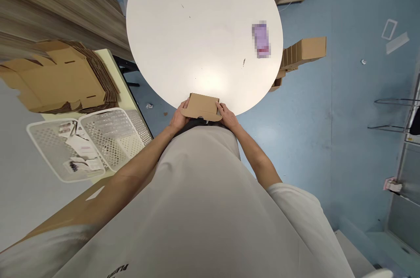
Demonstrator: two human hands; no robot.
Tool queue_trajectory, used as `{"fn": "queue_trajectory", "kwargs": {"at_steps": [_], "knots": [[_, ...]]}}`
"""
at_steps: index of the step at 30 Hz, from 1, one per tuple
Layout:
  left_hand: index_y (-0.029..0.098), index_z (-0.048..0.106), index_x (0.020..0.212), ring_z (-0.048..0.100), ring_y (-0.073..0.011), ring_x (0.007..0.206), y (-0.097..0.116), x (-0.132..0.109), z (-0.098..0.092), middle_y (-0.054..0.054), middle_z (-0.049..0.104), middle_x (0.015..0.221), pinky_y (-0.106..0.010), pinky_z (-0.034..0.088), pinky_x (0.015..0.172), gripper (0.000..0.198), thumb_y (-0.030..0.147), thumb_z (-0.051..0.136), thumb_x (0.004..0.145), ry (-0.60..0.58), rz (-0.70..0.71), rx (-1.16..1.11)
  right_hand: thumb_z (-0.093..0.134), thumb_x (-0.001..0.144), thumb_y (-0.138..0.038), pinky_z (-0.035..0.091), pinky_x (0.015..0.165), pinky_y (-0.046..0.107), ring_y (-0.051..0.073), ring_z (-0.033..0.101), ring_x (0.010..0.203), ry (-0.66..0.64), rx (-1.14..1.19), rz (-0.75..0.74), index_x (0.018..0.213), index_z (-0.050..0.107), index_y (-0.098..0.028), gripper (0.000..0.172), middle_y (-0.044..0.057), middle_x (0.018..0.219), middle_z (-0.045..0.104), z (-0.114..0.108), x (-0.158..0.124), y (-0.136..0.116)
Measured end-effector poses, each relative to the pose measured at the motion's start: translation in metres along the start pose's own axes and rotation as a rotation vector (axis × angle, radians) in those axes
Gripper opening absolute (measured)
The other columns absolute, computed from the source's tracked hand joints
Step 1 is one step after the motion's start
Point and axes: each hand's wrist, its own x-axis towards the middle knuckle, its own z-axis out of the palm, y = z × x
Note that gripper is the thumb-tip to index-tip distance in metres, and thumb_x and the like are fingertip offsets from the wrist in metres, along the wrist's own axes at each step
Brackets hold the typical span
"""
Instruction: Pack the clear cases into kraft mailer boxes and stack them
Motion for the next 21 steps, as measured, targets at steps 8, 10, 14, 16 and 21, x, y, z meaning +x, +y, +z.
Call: {"fn": "queue_trajectory", "kwargs": {"at_steps": [8,10,14,16,21], "knots": [[0.028,0.055,0.164,0.060,-0.0365,0.143,0.013,0.014,0.002,-0.014,0.064,0.154,-0.054,0.049,0.122,0.070,0.028,0.071,0.095,0.043,0.068,0.077,0.062,0.098,-0.026,0.065,0.103,0.054,0.038,0.068,0.133,0.122,0.186,0.016,0.182,0.021,-0.022,0.093,0.023,0.168,0.045,-0.006,0.007,0.001],[0.028,0.054,0.166,0.063,-0.0348,0.137,0.020,0.022,0.000,-0.014,0.067,0.146,-0.051,0.051,0.119,0.072,0.031,0.072,0.097,0.051,0.070,0.086,0.061,0.100,-0.027,0.063,0.108,0.054,0.036,0.068,0.133,0.163,0.278,0.035,0.181,0.025,-0.024,0.089,0.022,0.163,0.050,-0.018,0.012,0.003],[0.027,0.057,0.165,0.069,-0.0277,0.112,0.036,0.036,-0.007,-0.010,0.072,0.129,-0.045,0.057,0.109,0.073,0.039,0.077,0.096,0.058,0.032,0.052,0.070,0.099,-0.038,0.063,0.111,0.047,0.032,0.069,0.132,0.224,0.487,0.107,0.171,0.048,-0.022,0.077,0.018,0.155,0.055,-0.044,0.022,0.005],[0.027,0.063,0.161,0.070,-0.0252,0.103,0.041,0.042,-0.011,-0.009,0.073,0.127,-0.043,0.059,0.103,0.069,0.042,0.078,0.096,0.062,-0.012,0.006,0.083,0.091,-0.044,0.065,0.108,0.045,0.031,0.071,0.126,0.218,0.571,0.148,0.161,0.060,-0.020,0.077,0.018,0.155,0.057,-0.054,0.026,0.005],[0.018,0.082,0.122,0.071,-0.0276,0.098,0.047,0.058,-0.015,-0.009,0.079,0.105,-0.043,0.059,0.097,0.052,0.049,0.092,0.082,0.059,-0.204,-0.095,0.081,0.092,-0.050,0.066,0.098,0.047,0.024,0.076,0.095,0.239,0.675,0.245,0.138,0.074,-0.023,0.054,0.011,0.140,0.073,-0.071,0.037,0.007]]}}
